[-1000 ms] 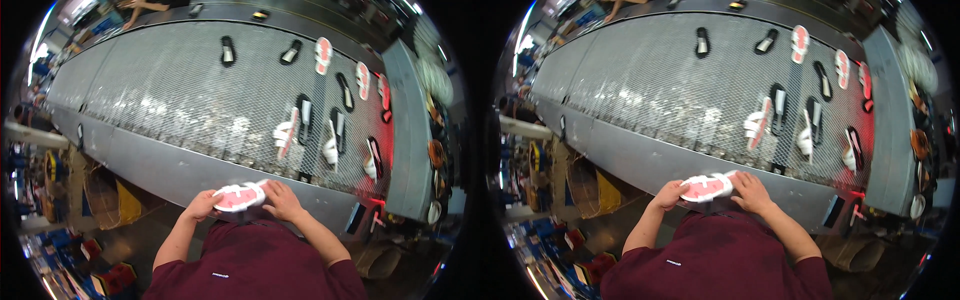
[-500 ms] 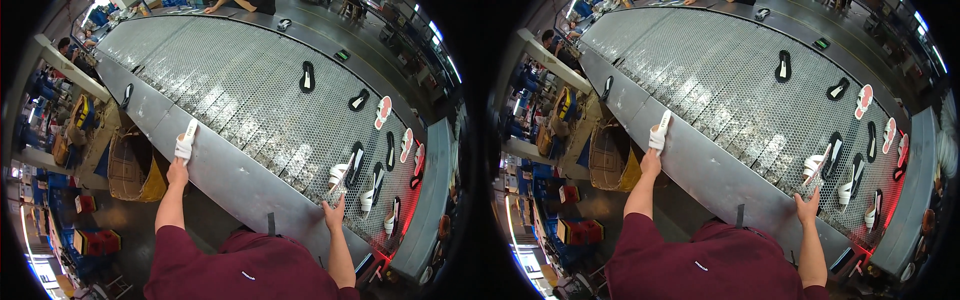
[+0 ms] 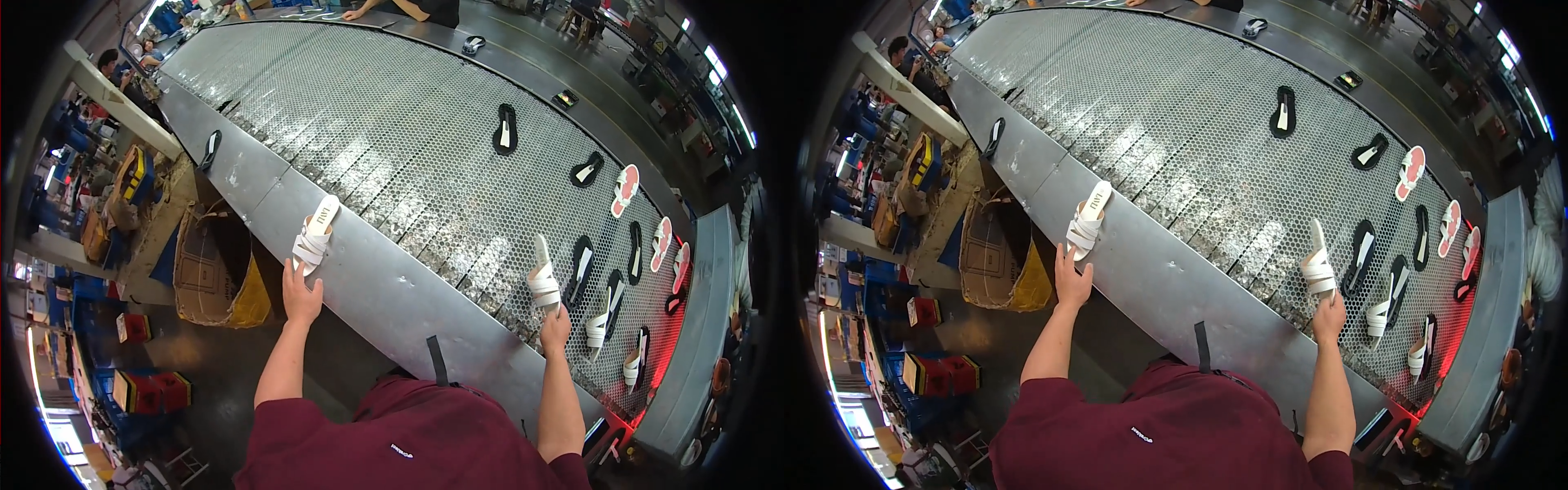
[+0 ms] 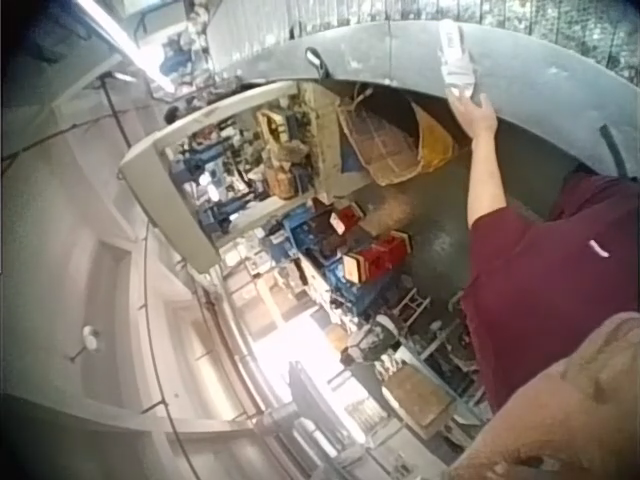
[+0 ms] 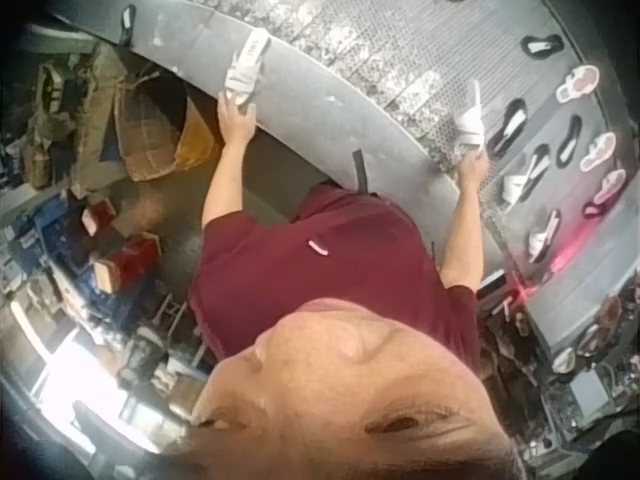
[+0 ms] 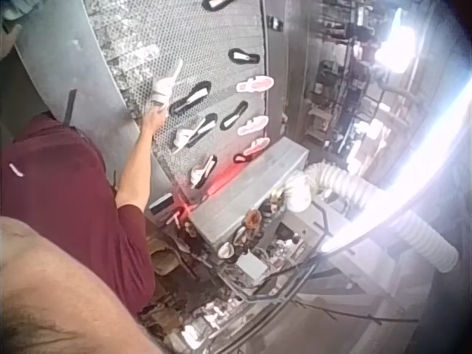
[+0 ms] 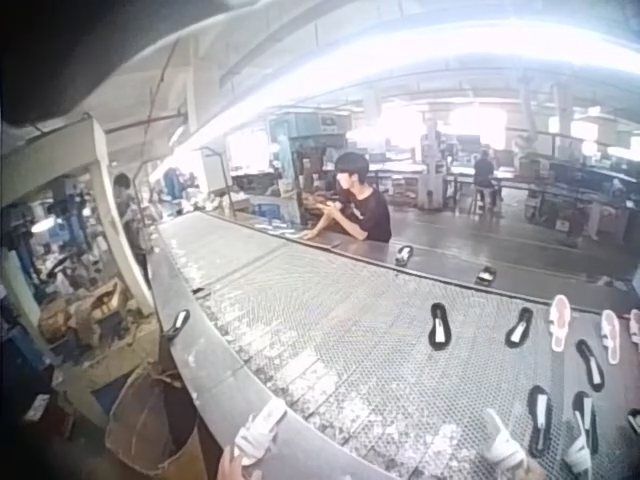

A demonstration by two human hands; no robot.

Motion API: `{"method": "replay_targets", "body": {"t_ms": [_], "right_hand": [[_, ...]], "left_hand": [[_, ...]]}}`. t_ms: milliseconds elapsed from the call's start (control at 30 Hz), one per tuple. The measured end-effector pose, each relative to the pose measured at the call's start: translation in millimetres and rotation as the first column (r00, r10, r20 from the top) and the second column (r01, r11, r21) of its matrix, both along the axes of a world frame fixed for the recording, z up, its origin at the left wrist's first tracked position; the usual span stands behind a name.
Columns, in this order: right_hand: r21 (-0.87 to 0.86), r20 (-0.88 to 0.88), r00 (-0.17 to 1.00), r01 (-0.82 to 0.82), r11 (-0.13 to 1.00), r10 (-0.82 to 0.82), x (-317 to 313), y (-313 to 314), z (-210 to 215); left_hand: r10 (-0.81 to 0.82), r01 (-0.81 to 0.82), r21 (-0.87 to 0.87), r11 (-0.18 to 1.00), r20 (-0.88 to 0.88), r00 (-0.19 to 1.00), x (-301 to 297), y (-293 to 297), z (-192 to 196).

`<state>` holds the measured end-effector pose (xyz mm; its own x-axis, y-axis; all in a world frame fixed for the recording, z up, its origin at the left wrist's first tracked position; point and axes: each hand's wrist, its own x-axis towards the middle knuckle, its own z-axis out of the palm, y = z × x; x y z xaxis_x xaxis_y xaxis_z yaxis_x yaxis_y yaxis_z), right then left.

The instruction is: Assembling, gluing, and checking sandals on a conveyor belt in a shoe factory.

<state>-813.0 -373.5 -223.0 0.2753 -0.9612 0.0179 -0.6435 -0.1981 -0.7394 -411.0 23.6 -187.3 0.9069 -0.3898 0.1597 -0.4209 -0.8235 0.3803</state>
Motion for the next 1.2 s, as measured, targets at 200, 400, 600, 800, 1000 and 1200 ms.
{"method": "replay_targets", "body": {"t_ms": [200, 400, 600, 800, 1000, 1200], "right_hand": [[0.484, 0.161, 0.928, -0.371, 0.792, 0.336, -36, 46, 94], [0.564, 0.085, 0.717, -0.607, 0.56, 0.692, -51, 59, 149], [0.348, -0.009, 0.872, -0.456, 0.819, 0.489, -80, 24, 100], [0.11, -0.337, 0.941, 0.002, 0.994, 0.036, -63, -19, 39], [0.188, -0.447, 0.888, 0.213, 0.959, -0.109, -15, -62, 21], [0.107, -0.49, 0.862, 0.209, 0.972, -0.131, -14, -71, 6]], "left_hand": [[-0.52, 0.533, -0.194, 0.823, 0.119, 0.846, -94, -85, 51], [-0.889, 0.866, -0.257, 0.428, -0.293, 0.352, -215, -137, 85], [-0.562, 0.498, -0.41, 0.764, -0.802, 0.203, -264, -131, 60], [-0.313, -0.202, -0.333, 0.921, -0.941, 0.126, -271, -126, 48], [-0.331, -0.223, -0.322, 0.92, -0.944, -0.003, -248, -163, 34], [-0.372, -0.164, -0.359, 0.919, -0.926, -0.058, -236, -204, 24]]}}
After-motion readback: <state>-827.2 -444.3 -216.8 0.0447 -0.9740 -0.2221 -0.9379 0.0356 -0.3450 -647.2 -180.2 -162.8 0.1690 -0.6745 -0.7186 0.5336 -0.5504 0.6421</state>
